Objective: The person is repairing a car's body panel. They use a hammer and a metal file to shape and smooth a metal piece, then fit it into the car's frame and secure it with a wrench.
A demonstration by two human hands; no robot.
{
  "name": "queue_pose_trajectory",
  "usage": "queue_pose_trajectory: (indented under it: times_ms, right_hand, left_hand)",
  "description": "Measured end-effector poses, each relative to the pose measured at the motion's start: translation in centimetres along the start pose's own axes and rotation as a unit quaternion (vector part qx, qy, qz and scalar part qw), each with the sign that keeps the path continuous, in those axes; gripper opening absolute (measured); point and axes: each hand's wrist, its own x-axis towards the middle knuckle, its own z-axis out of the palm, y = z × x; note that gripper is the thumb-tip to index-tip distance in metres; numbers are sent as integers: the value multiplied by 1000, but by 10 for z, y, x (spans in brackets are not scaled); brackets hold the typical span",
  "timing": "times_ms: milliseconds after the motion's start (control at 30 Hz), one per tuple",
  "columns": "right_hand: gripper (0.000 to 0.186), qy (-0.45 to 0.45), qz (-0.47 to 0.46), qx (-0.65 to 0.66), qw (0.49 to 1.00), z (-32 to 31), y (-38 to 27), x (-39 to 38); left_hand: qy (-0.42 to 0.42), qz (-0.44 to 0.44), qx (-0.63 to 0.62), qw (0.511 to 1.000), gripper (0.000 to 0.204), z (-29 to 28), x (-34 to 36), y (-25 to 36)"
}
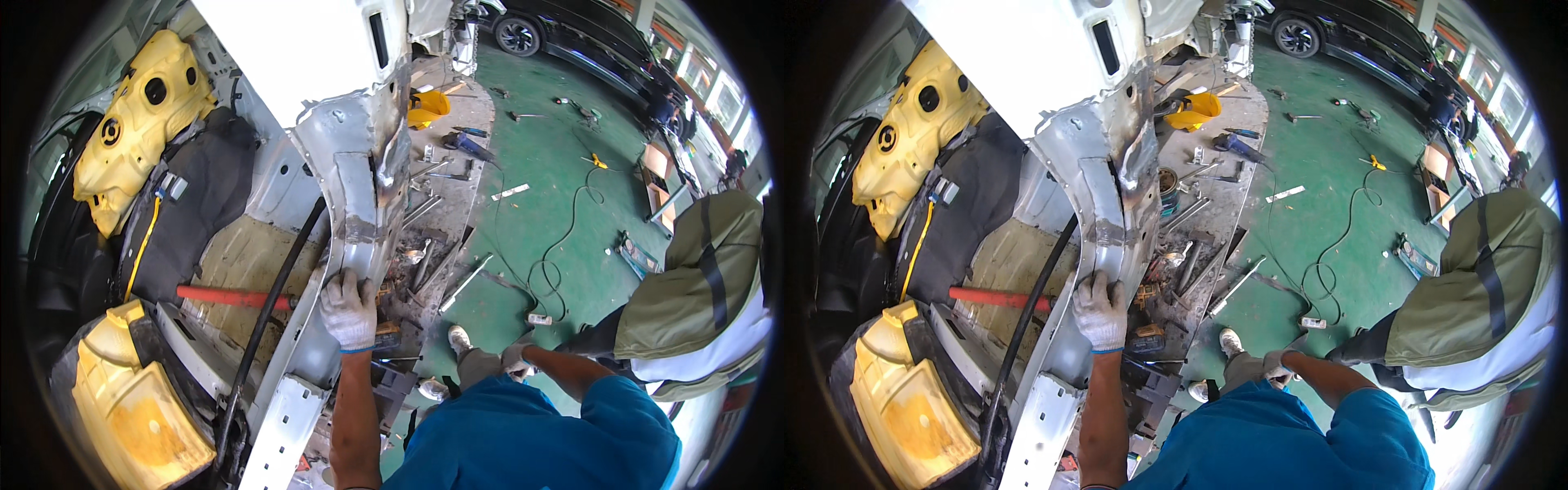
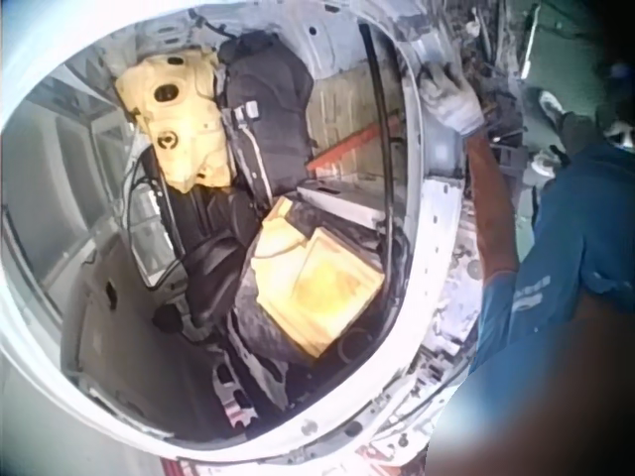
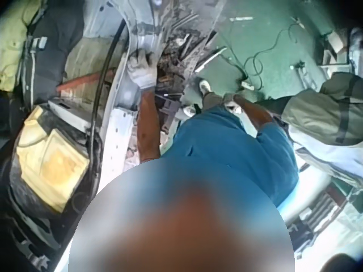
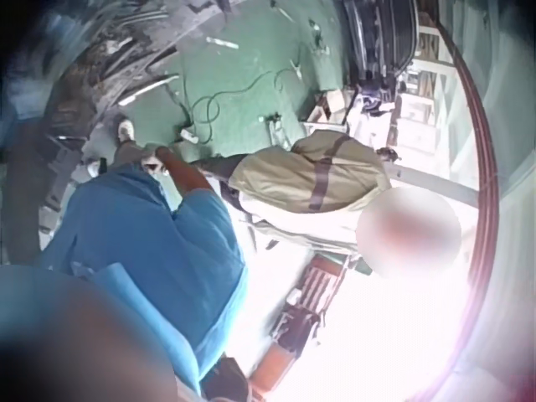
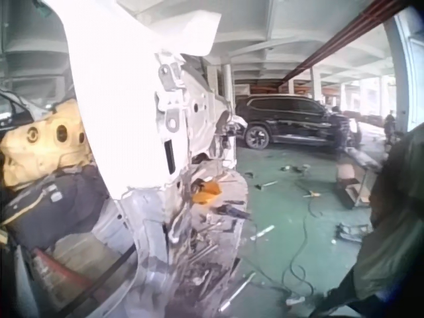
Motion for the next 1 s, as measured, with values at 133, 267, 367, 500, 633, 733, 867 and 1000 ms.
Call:
queue_pose_trajectory:
  times_ms: [133,267,367,500,633,733,867,1000]
  right_hand:
    - [19,133,286,383,868,54,-21,-20]
    - [30,123,279,132,943,6,-57,-10]
    - [32,408,396,-2,823,-93,-77,6]
    - [36,647,272,167,692,-270,-100,11]
    - [30,803,189,8,565,-383,-136,12]
    - [36,842,196,-83,496,-419,-148,5]
    - [41,823,199,-189,497,-446,-148,-2]
    - [41,791,225,-249,511,-461,-143,-1]
  left_hand:
    - [-2,-1,-2,1000,44,1,0,0]
    - [15,11,-6,1000,42,1,1,2]
    - [13,12,-17,1000,41,1,1,1]
    - [11,10,-23,1000,38,0,0,0]
    - [2,-1,-19,1000,37,0,0,0]
    - [4,3,-7,1000,38,1,-2,0]
    - [5,-2,0,1000,37,1,-2,1]
    - [22,-7,-15,1000,37,-1,-2,2]
